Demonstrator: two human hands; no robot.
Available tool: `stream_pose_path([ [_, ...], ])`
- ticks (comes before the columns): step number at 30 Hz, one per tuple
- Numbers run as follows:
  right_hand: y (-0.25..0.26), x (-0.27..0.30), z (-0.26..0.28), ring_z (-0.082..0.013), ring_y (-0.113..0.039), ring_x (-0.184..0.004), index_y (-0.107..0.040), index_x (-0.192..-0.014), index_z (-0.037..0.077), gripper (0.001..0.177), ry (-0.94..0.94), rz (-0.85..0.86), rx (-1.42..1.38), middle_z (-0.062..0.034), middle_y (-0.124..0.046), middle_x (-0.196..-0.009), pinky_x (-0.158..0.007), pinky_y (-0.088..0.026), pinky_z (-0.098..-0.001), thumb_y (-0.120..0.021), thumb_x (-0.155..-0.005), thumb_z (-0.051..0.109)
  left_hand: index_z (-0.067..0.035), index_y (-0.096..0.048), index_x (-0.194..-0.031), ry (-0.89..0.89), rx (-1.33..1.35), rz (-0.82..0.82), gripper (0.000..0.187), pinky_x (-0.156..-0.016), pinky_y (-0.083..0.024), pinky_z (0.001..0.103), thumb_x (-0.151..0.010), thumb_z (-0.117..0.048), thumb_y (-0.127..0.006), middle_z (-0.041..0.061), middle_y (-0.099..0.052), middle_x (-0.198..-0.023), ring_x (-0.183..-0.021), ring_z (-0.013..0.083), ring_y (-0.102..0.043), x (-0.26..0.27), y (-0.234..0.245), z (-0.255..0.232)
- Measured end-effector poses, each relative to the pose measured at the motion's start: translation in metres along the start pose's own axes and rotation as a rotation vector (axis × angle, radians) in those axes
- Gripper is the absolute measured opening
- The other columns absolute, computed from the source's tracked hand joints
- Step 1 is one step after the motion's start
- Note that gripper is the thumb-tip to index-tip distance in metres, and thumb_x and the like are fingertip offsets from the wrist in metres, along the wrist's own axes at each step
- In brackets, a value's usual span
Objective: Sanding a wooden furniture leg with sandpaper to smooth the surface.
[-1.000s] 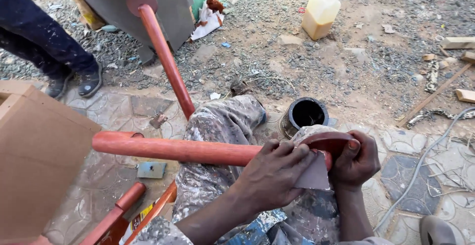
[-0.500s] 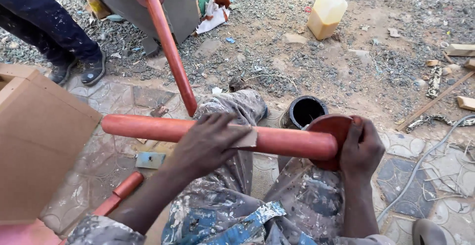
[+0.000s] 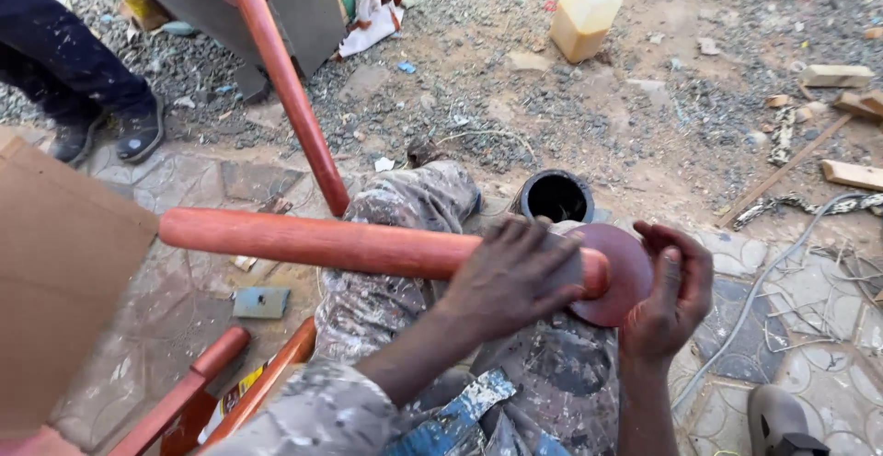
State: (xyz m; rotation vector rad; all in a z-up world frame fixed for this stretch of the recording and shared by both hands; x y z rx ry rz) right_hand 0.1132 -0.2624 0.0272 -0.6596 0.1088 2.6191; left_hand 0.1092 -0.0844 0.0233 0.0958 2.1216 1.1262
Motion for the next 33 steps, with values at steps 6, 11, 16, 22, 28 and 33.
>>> stream_pose_path([
  [6,-0.023,0.004,-0.043,-0.0403,-0.048,-0.149,-0.058,-0.133,0.005,0.087,-0.513,0.106,-0.760,-0.0255,-0.054,-0.151,-0.125,-0.037,-0.0508,-0.045,-0.085,0.076,-0.016,-0.065,-0.136,0.055,-0.061,0.085,0.062,-0.097,-0.045,0.058,-0.096,-0.061,-0.053,0.022,-0.062,-0.114,-0.109,0.0449,-0.062,0.006,0.001,0.018],
  [11,-0.014,0.007,-0.047,-0.0443,-0.046,-0.145,-0.046,-0.139,-0.008,0.092,-0.718,-0.118,-1.087,-0.0284,-0.050,-0.147,-0.120,-0.040,-0.0569,-0.032,-0.088,0.068,-0.004,-0.062,-0.131,0.061,-0.078,0.245,0.069,-0.107,-0.031,0.052,-0.097,-0.058,-0.036,0.016,-0.062,-0.124,-0.113,0.0334,-0.052,-0.037,-0.049,-0.032],
  [16,-0.011,0.000,-0.040,-0.0468,-0.045,-0.148,-0.050,-0.131,-0.011,0.090,-0.655,-0.102,-0.982,-0.0327,-0.051,-0.144,-0.128,-0.033,-0.0583,-0.048,-0.080,0.063,-0.014,-0.054,-0.142,0.097,0.019,0.105,0.065,-0.104,-0.035,0.045,-0.100,-0.059,-0.033,0.010,-0.054,-0.111,-0.103,0.0286,-0.049,0.007,0.000,0.014],
  [22,-0.026,-0.001,-0.041,-0.0462,-0.049,-0.146,-0.051,-0.128,-0.010,0.082,-0.747,-0.049,-0.923,-0.0336,-0.052,-0.143,-0.127,-0.035,-0.0567,-0.033,-0.090,0.061,-0.011,-0.061,-0.099,0.151,-0.026,0.017,0.039,-0.089,-0.036,0.051,-0.095,-0.049,-0.052,0.015,-0.055,-0.102,-0.094,0.0332,-0.049,0.005,0.005,0.004],
  [28,-0.031,0.002,-0.036,-0.0409,-0.060,-0.130,-0.058,-0.130,-0.012,0.085,-0.741,0.104,-0.916,-0.0312,-0.061,-0.135,-0.110,-0.052,-0.0480,-0.041,-0.091,0.062,-0.020,-0.035,-0.156,0.103,-0.044,0.025,0.071,-0.110,-0.033,0.045,-0.097,-0.055,-0.049,0.007,-0.052,-0.130,-0.119,0.0272,-0.050,0.011,0.005,0.006],
  [33,-0.033,0.001,-0.035,-0.0402,-0.055,-0.141,-0.057,-0.124,-0.005,0.084,-0.720,0.137,-0.786,-0.0281,-0.058,-0.137,-0.130,-0.037,-0.0547,-0.038,-0.085,0.068,-0.010,-0.046,-0.148,0.273,-0.242,0.000,0.096,-0.093,-0.038,0.045,-0.080,-0.074,-0.070,0.011,-0.049,-0.117,-0.105,0.0305,-0.048,0.064,0.073,0.078],
])
Point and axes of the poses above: each hand's wrist, its own x-axis away from the middle knuckle, its own y-axis out of the back of the hand, z = x × y, the point moved 8 cm from there along -x, towards the middle knuckle
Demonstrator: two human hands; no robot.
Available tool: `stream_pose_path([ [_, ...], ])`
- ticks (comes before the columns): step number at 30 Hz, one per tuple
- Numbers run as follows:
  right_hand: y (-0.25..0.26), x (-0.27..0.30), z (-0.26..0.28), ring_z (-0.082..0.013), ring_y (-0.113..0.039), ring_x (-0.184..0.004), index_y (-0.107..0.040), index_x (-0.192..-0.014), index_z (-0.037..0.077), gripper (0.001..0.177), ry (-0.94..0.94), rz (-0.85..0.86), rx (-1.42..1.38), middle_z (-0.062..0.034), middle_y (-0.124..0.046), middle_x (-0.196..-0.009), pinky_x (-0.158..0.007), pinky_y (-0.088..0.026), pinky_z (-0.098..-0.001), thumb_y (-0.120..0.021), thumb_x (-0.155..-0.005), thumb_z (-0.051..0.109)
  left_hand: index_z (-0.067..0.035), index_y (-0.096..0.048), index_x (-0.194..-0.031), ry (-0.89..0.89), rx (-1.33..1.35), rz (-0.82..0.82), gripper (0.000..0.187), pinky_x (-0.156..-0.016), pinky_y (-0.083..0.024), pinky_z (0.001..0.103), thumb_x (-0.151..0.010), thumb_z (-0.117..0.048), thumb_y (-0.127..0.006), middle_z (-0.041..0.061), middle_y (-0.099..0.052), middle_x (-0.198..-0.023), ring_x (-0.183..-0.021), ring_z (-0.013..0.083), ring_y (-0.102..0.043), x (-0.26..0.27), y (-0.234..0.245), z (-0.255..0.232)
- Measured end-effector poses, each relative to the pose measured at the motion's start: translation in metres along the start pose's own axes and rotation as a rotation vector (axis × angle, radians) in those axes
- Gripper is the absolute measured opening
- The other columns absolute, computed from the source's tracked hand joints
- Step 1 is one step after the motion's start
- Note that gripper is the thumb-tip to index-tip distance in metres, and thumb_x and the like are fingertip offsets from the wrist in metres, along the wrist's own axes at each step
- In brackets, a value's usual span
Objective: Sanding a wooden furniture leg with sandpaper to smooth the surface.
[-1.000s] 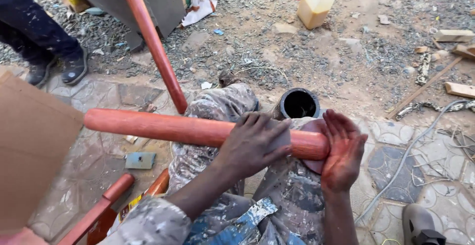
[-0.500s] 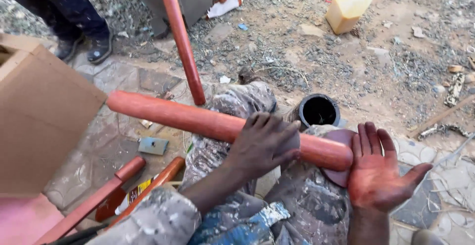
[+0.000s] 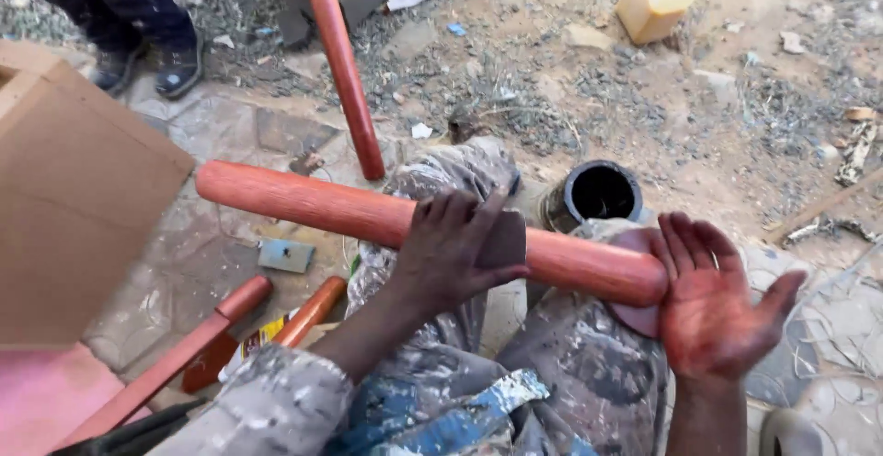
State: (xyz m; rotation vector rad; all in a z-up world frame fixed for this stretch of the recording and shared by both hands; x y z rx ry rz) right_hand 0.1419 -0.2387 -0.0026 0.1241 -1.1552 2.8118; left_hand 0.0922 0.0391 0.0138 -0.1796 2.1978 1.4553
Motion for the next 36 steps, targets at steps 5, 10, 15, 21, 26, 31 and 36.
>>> stream_pose_path([
  [5,-0.012,-0.005,-0.009,-0.0411,-0.053,-0.144,-0.054,-0.130,-0.009,0.087,-0.068,0.055,0.004,-0.0302,-0.057,-0.139,-0.128,-0.038,-0.0523,-0.041,-0.089,0.067,-0.010,-0.049,-0.130,-0.156,0.154,-0.002,0.070,-0.087,-0.036,0.042,-0.086,-0.063,-0.064,0.009,-0.047,-0.110,-0.099,0.0269,-0.045,-0.036,-0.045,-0.089],
  [10,-0.006,-0.007,-0.006,-0.0354,-0.058,-0.135,-0.055,-0.128,-0.005,0.089,-0.060,0.003,0.109,-0.0262,-0.059,-0.136,-0.123,-0.045,-0.0498,-0.032,-0.087,0.071,-0.009,-0.046,-0.137,-0.225,0.130,-0.112,0.068,-0.092,-0.037,0.040,-0.092,-0.059,-0.059,0.008,-0.051,-0.123,-0.105,0.0249,-0.047,-0.030,-0.057,-0.104],
  [15,-0.001,-0.012,-0.011,-0.0393,-0.056,-0.137,-0.054,-0.128,-0.008,0.092,-0.035,0.048,0.065,-0.0300,-0.059,-0.134,-0.126,-0.040,-0.0514,-0.035,-0.086,0.071,-0.004,-0.049,-0.130,-0.174,0.146,-0.095,0.067,-0.084,-0.037,0.045,-0.094,-0.060,-0.059,0.010,-0.048,-0.106,-0.094,0.0276,-0.047,-0.020,-0.065,-0.089],
  [21,0.005,-0.015,-0.012,-0.0414,-0.056,-0.137,-0.054,-0.129,-0.007,0.091,-0.072,0.030,0.044,-0.0311,-0.058,-0.135,-0.124,-0.041,-0.0554,-0.030,-0.089,0.070,-0.011,-0.048,-0.123,-0.263,0.028,-0.106,0.049,-0.087,-0.033,0.037,-0.097,-0.051,-0.059,0.006,-0.046,-0.108,-0.097,0.0212,-0.044,-0.034,-0.071,-0.117],
  [26,0.016,-0.019,-0.013,-0.0406,-0.058,-0.133,-0.056,-0.126,-0.008,0.089,-0.049,0.065,0.020,-0.0316,-0.061,-0.131,-0.124,-0.041,-0.0528,-0.043,-0.087,0.071,-0.007,-0.055,-0.121,-0.194,0.133,-0.116,0.058,-0.082,-0.042,0.044,-0.091,-0.056,-0.064,0.011,-0.055,-0.105,-0.091,0.0290,-0.055,-0.021,-0.068,-0.092],
  [31,0.010,-0.018,-0.022,-0.0307,-0.061,-0.129,-0.051,-0.133,0.000,0.095,-0.090,-0.032,0.330,-0.0212,-0.061,-0.130,-0.111,-0.051,-0.0427,-0.027,-0.083,0.077,-0.009,-0.058,-0.126,-0.240,-0.077,-0.268,0.055,-0.086,-0.037,0.037,-0.097,-0.056,-0.059,0.008,-0.058,-0.122,-0.106,0.0214,-0.059,-0.039,-0.051,-0.120],
  [36,-0.037,0.004,-0.018,-0.0287,-0.063,-0.093,-0.068,-0.113,-0.006,0.033,0.373,0.102,1.099,-0.0206,-0.067,-0.111,-0.087,-0.055,-0.0400,-0.042,-0.114,0.014,-0.006,-0.059,-0.122,-0.171,0.156,0.070,0.067,-0.063,-0.049,0.046,-0.085,-0.062,-0.064,0.014,-0.061,-0.088,-0.070,0.0302,-0.060,-0.016,-0.040,-0.026],
])
Point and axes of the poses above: each hand's wrist, its own x-axis away from the middle knuckle, its own y-axis out of the back of the hand, z = x × y, the point moved 8 cm from there along -x, towards the middle knuckle
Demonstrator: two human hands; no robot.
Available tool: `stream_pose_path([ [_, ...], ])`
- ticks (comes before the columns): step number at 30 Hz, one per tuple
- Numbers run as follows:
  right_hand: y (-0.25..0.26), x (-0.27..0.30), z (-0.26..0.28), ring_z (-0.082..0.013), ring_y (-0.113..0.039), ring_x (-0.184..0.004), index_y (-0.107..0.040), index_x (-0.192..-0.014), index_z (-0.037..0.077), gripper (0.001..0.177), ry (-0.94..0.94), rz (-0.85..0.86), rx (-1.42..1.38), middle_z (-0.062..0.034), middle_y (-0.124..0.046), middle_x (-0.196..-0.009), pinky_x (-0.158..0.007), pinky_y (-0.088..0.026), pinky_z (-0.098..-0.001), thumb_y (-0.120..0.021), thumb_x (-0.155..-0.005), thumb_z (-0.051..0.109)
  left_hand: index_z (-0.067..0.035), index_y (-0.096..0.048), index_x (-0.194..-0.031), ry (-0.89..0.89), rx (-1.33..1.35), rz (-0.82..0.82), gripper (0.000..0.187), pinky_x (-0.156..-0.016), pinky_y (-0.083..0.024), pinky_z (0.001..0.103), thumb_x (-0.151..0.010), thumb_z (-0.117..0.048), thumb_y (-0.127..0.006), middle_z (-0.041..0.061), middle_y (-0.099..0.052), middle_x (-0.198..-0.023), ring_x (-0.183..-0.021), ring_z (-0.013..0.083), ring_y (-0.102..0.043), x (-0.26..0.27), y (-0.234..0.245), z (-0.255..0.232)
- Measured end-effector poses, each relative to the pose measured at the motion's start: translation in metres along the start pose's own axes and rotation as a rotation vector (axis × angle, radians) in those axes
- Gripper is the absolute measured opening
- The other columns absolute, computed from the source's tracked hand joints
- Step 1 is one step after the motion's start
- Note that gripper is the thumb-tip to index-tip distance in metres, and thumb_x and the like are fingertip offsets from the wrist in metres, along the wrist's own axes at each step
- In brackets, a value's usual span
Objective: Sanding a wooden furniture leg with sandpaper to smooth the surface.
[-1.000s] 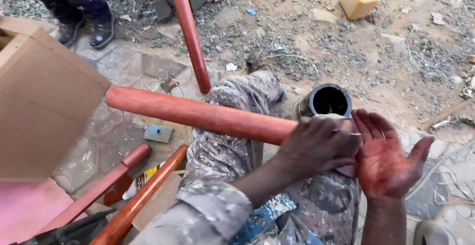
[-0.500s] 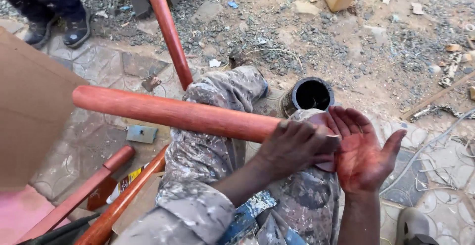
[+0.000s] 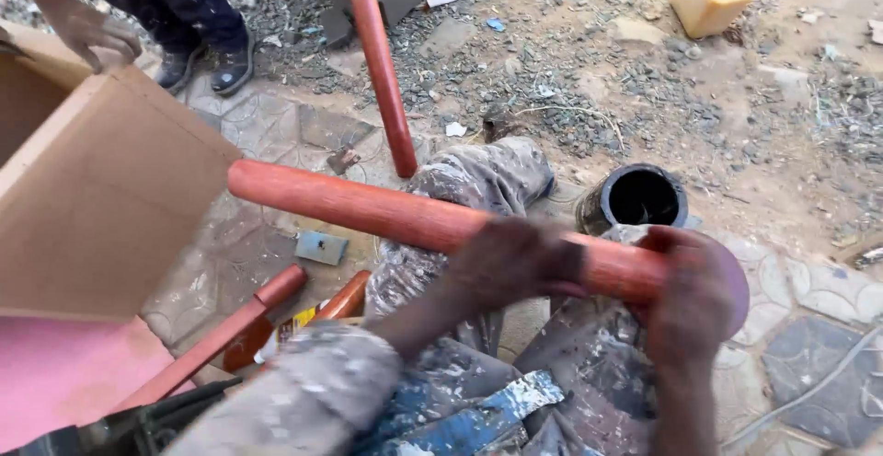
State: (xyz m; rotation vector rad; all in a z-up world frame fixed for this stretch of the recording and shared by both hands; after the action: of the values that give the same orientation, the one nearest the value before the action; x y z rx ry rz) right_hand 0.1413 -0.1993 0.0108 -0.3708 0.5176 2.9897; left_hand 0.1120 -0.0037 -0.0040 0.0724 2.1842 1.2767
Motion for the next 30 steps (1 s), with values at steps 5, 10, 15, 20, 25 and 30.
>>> stream_pose_path([
  [5,-0.014,0.004,0.007,-0.0273,-0.061,-0.109,-0.075,-0.112,0.015,0.018,0.231,0.079,0.487,-0.0030,-0.070,-0.118,-0.099,-0.047,-0.0406,-0.059,-0.107,0.021,-0.003,-0.056,-0.129,-0.054,-0.310,-0.260,0.085,-0.087,-0.047,0.043,-0.084,-0.074,-0.065,0.013,-0.058,-0.107,-0.097,0.0306,-0.060,0.013,0.013,0.008],
  [10,0.001,0.000,-0.047,-0.0121,-0.064,-0.107,-0.067,-0.118,0.007,0.031,-0.376,0.022,-0.432,-0.0059,-0.071,-0.123,-0.102,-0.048,-0.0246,-0.047,-0.107,0.028,0.000,-0.054,-0.108,0.154,0.281,0.109,0.044,-0.051,-0.051,0.047,-0.087,-0.037,-0.066,0.013,-0.065,-0.072,-0.054,0.0286,-0.064,-0.055,-0.027,-0.064],
  [15,0.027,-0.009,-0.063,-0.0176,-0.061,-0.119,-0.051,-0.140,0.006,0.085,-0.212,0.099,-0.520,-0.0110,-0.060,-0.138,-0.107,-0.053,-0.0318,-0.037,-0.100,0.079,-0.012,-0.031,-0.160,-0.145,-0.047,-0.179,0.063,-0.090,-0.049,0.036,-0.109,-0.046,-0.041,0.010,-0.056,-0.139,-0.107,0.0209,-0.055,-0.041,-0.066,-0.066],
  [20,-0.004,0.004,-0.003,-0.0296,-0.060,-0.108,-0.065,-0.121,0.000,0.030,0.106,-0.010,0.217,-0.0165,-0.067,-0.118,-0.100,-0.047,-0.0404,-0.047,-0.113,0.022,-0.008,-0.042,-0.144,-0.033,-0.097,-0.021,0.071,-0.096,-0.041,0.043,-0.097,-0.060,-0.049,0.011,-0.056,-0.110,-0.101,0.0280,-0.054,0.013,0.027,0.005],
  [25,-0.018,0.005,0.009,-0.0339,-0.056,-0.117,-0.072,-0.117,0.006,0.023,0.241,0.080,0.569,-0.0132,-0.066,-0.122,-0.098,-0.046,-0.0484,-0.054,-0.110,0.018,-0.012,-0.063,-0.132,0.208,0.120,0.068,0.049,-0.104,-0.037,0.051,-0.095,-0.043,-0.062,0.018,-0.056,-0.134,-0.121,0.0344,-0.054,0.018,0.050,0.014],
  [30,-0.024,0.023,0.037,-0.0273,-0.056,-0.117,-0.075,-0.127,0.014,0.034,0.455,0.090,0.814,-0.0051,-0.069,-0.119,-0.106,-0.035,-0.0440,-0.055,-0.106,0.032,-0.006,-0.071,-0.104,0.534,0.471,-0.192,0.019,-0.067,-0.055,0.030,-0.085,-0.006,-0.074,0.006,-0.069,-0.090,-0.072,0.0161,-0.063,0.043,0.116,0.050],
])
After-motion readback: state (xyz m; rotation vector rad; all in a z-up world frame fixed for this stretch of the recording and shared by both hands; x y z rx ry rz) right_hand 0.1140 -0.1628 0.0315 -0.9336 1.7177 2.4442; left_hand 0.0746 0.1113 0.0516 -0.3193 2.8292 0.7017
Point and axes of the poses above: each hand's wrist, its own x-axis away from the middle knuckle, its own y-axis out of the back of the hand, z = x × y, the point moved 8 cm from there along -x, towards the middle knuckle
